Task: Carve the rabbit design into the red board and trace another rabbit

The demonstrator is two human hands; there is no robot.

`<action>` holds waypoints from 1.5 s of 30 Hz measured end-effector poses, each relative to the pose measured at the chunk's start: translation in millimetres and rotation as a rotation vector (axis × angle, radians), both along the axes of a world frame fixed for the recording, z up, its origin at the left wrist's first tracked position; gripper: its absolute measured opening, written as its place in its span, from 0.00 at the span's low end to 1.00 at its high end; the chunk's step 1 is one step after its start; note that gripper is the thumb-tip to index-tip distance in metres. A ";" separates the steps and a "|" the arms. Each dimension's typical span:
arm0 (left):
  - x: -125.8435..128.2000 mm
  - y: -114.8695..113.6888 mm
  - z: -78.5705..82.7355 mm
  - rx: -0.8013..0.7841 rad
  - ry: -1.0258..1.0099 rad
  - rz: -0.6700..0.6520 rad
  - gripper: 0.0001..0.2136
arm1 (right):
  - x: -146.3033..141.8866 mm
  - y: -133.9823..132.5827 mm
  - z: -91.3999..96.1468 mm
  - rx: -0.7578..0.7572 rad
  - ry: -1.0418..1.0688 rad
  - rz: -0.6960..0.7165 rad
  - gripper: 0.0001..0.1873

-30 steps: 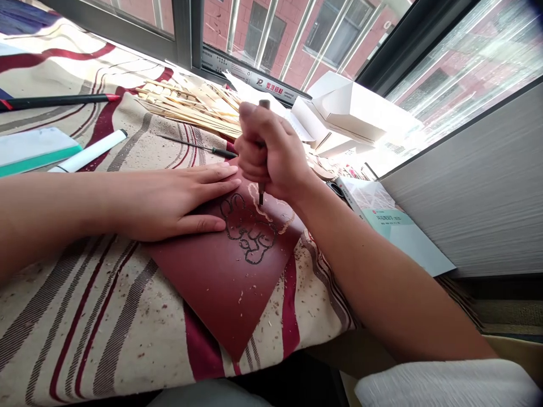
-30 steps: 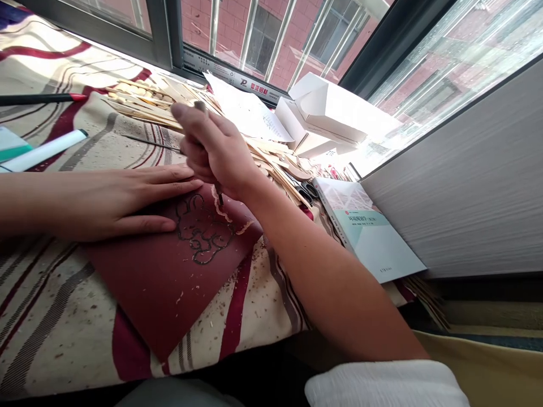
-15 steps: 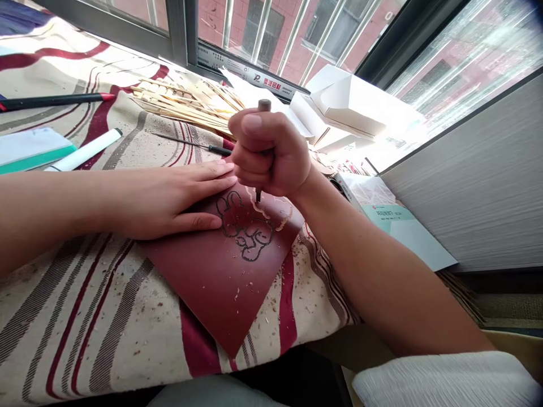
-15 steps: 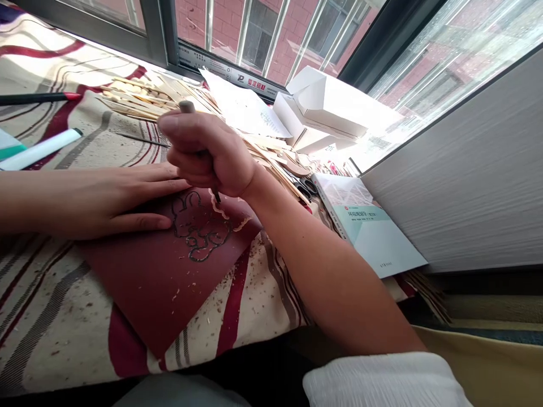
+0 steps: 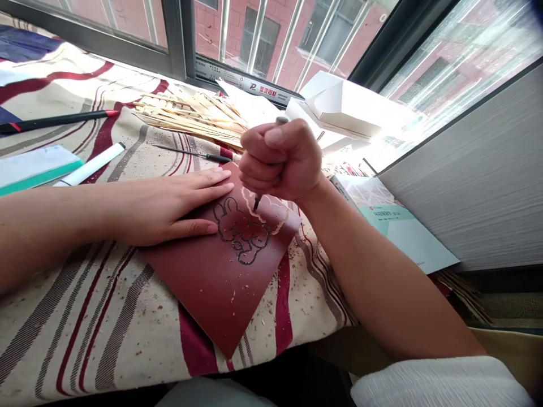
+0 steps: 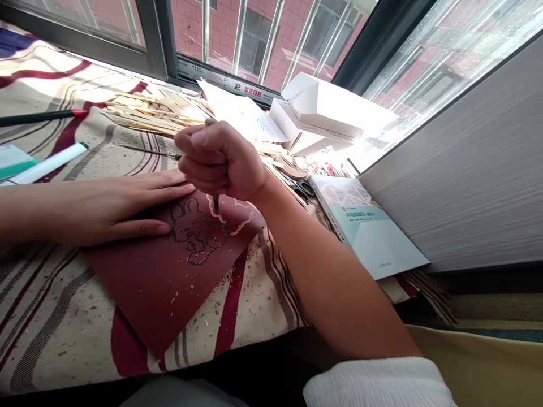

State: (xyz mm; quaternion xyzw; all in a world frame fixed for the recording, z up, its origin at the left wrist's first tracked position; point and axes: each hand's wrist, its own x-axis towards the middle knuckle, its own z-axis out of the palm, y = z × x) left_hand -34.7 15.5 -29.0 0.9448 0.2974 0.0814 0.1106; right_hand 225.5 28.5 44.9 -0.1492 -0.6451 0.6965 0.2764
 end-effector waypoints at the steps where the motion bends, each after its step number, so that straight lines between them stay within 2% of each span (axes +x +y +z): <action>1: -0.2 -0.2 -0.2 0.006 0.001 -0.005 0.44 | 4.3 -1.9 3.3 0.041 0.004 0.021 0.26; 3: 0.4 -2.1 0.5 0.016 0.006 -0.018 0.44 | 11.3 -8.1 10.0 0.108 0.043 -0.019 0.26; 8: 2.2 -5.6 5.2 0.017 0.000 -0.013 0.42 | 10.9 -21.7 14.1 0.132 0.134 -0.358 0.18; 13: 2.0 10.5 9.9 0.017 0.012 -0.100 0.40 | -6.6 -24.2 3.1 0.164 0.140 -0.521 0.26; 16: 3.1 21.0 13.0 0.024 0.001 -0.187 0.40 | -13.6 -24.0 -1.3 0.156 0.201 -0.525 0.27; 19: 2.9 24.9 14.5 0.030 -0.030 -0.214 0.41 | -15.7 -23.2 -3.8 0.149 0.244 -0.533 0.29; 25: -2.2 14.8 14.9 0.150 -0.089 -0.088 0.34 | -15.9 -23.9 -8.2 0.116 0.233 -0.463 0.35; 30: 12.0 -8.1 23.2 0.120 -0.033 0.071 0.37 | -20.0 -26.5 -10.5 0.109 0.204 -0.465 0.39; 34: 26.3 -22.0 26.0 0.058 0.026 0.086 0.42 | -22.0 -27.4 -10.3 0.086 0.183 -0.459 0.39; 39: 25.6 -20.9 13.7 0.057 -0.025 0.085 0.44 | -26.7 -27.9 -6.3 0.072 0.127 -0.484 0.39; 42: 26.0 -19.9 12.3 0.074 -0.045 0.067 0.42 | -29.4 -28.6 -4.0 0.074 0.132 -0.422 0.39; 45: 29.5 -21.9 18.1 0.072 -0.053 0.039 0.38 | -27.5 -27.2 -2.7 0.097 0.079 -0.209 0.40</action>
